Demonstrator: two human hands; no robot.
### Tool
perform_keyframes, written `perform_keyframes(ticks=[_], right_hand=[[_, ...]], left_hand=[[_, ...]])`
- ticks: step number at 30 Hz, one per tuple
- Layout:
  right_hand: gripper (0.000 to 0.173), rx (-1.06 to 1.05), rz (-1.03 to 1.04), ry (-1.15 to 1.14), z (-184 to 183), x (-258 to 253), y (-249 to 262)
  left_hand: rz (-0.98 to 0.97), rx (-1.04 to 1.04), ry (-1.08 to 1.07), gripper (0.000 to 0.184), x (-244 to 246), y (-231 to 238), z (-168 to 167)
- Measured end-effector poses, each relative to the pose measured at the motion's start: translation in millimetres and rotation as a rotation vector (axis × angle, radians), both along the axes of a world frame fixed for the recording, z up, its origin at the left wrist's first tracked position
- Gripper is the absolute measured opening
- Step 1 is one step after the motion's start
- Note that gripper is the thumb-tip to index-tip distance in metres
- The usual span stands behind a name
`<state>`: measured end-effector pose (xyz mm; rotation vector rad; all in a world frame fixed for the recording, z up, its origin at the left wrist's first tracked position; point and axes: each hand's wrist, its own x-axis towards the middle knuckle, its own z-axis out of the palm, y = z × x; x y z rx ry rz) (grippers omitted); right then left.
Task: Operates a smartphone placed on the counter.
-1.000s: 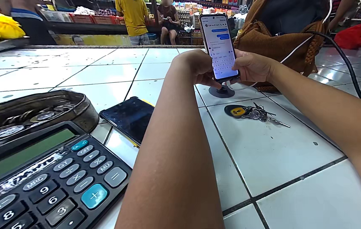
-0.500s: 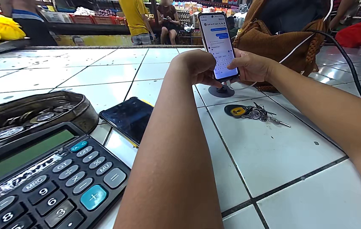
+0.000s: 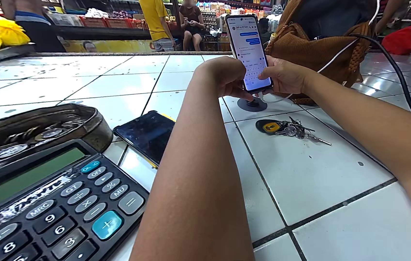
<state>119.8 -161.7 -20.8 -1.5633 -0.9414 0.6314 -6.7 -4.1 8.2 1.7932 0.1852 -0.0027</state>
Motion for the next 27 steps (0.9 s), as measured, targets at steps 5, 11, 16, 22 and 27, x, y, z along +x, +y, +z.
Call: perform_keyframes(ticks=[5,11,16,22,27], right_hand=[[0.035,0.006,-0.048,0.034,-0.2,0.4,2.7],[0.034,0.018,-0.101,-0.001,-2.0,-3.7,7.0],[0.035,0.007,-0.108,0.027,-2.0,-2.3,7.6],[0.038,0.001,0.027,0.019,-0.8,2.2,-0.2],[0.056,-0.019,0.065,-0.007,-0.5,3.5,-3.0]], left_hand=[[-0.017,-0.009,-0.005,0.03,0.3,1.1,-0.5],[-0.006,-0.002,-0.005,0.029,-1.2,-0.3,0.1],[-0.01,-0.007,-0.012,0.029,-1.2,0.6,-0.5],[-0.011,0.015,-0.006,0.031,-1.3,0.7,-0.1],[-0.017,0.019,-0.003,0.031,-0.9,1.1,-0.4]])
